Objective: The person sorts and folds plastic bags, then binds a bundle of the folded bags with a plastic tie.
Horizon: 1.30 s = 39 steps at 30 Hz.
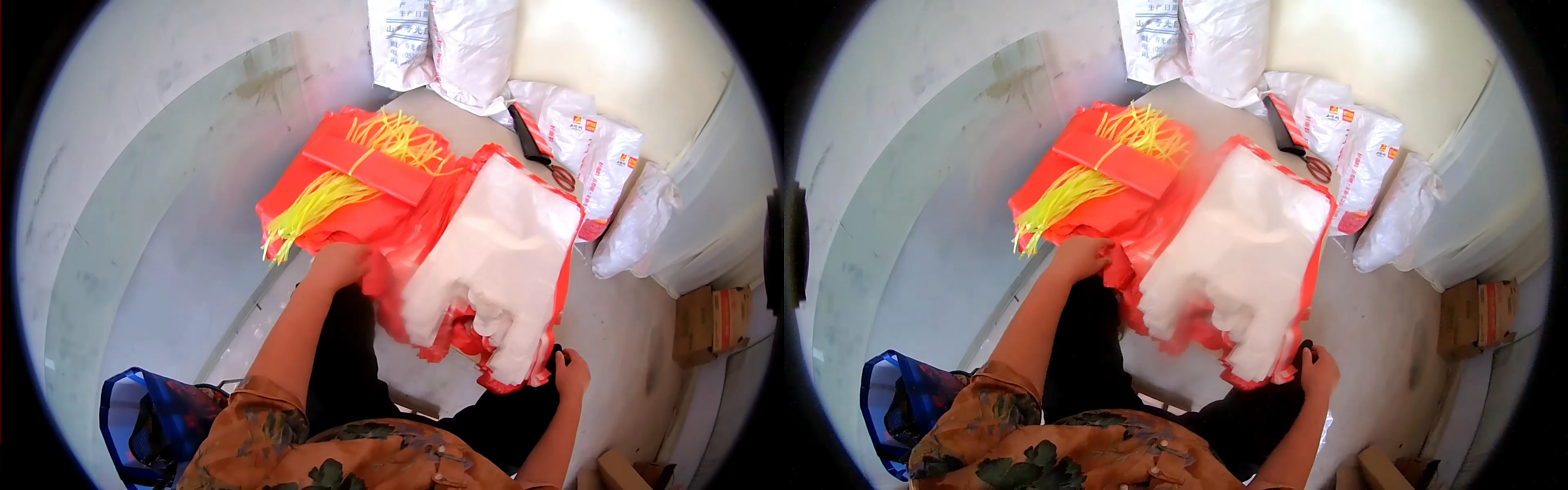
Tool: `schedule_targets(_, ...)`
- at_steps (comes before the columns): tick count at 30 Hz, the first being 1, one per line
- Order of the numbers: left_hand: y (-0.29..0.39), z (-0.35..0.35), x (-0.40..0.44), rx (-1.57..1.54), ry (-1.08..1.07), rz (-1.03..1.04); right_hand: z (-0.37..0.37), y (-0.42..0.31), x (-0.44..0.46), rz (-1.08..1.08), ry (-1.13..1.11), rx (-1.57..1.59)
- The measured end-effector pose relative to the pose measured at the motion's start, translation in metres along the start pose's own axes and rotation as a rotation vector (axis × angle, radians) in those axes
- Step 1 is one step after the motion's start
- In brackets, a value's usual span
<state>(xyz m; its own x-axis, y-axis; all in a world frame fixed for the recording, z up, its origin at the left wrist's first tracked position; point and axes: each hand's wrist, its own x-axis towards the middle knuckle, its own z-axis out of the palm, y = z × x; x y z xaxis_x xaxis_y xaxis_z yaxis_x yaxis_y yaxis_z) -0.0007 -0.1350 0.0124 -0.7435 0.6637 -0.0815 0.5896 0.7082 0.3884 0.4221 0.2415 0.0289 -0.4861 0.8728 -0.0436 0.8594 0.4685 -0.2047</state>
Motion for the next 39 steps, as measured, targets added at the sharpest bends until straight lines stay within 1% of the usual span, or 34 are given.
schedule_targets(3,-0.01,-0.001,-0.006,-0.037,0.009,0.057,0.003,0.004,0.0,-0.009,0.019,0.001)
schedule_targets(6,-0.026,-0.005,-0.012,0.003,0.001,0.072,0.002,0.004,0.001,-0.001,-0.001,-0.003)
schedule_targets(9,-0.034,-0.013,-0.022,-0.035,0.038,-0.027,0.0,0.002,0.002,0.006,-0.014,0.01)
schedule_targets(12,-0.039,-0.013,-0.024,-0.012,0.041,0.027,0.002,0.001,0.004,-0.001,-0.016,0.002)
schedule_targets(15,-0.037,-0.007,-0.022,-0.038,0.103,0.074,0.005,0.001,0.006,-0.021,-0.021,-0.015)
schedule_targets(18,-0.034,0.003,-0.009,-0.17,0.159,0.128,0.011,0.002,0.008,-0.045,-0.014,-0.02)
schedule_targets(21,-0.037,0.015,0.011,-0.277,0.172,0.087,0.011,-0.003,0.009,-0.058,-0.022,-0.007)
schedule_targets(23,-0.05,0.038,0.039,-0.744,0.111,-0.116,0.011,-0.005,0.008,-0.061,-0.023,-0.003)
schedule_targets(24,-0.046,0.038,0.045,-0.977,0.073,-0.222,0.012,-0.005,0.008,-0.065,-0.018,-0.007)
schedule_targets(27,-0.038,0.037,0.056,-1.454,0.064,-0.464,0.012,-0.004,0.009,-0.077,-0.009,-0.017)
schedule_targets(30,-0.03,0.054,0.061,-1.481,0.208,-0.418,0.009,-0.005,0.008,-0.066,-0.018,-0.006)
schedule_targets(33,-0.024,0.063,0.06,-1.318,0.326,-0.341,0.007,-0.006,0.006,-0.064,-0.028,0.02)
schedule_targets(36,-0.016,0.062,0.052,-1.22,0.34,-0.32,0.005,-0.007,0.01,-0.073,-0.041,0.028)
schedule_targets(39,-0.013,0.062,0.043,-0.966,0.39,-0.227,0.004,-0.009,0.011,-0.068,-0.06,0.02)
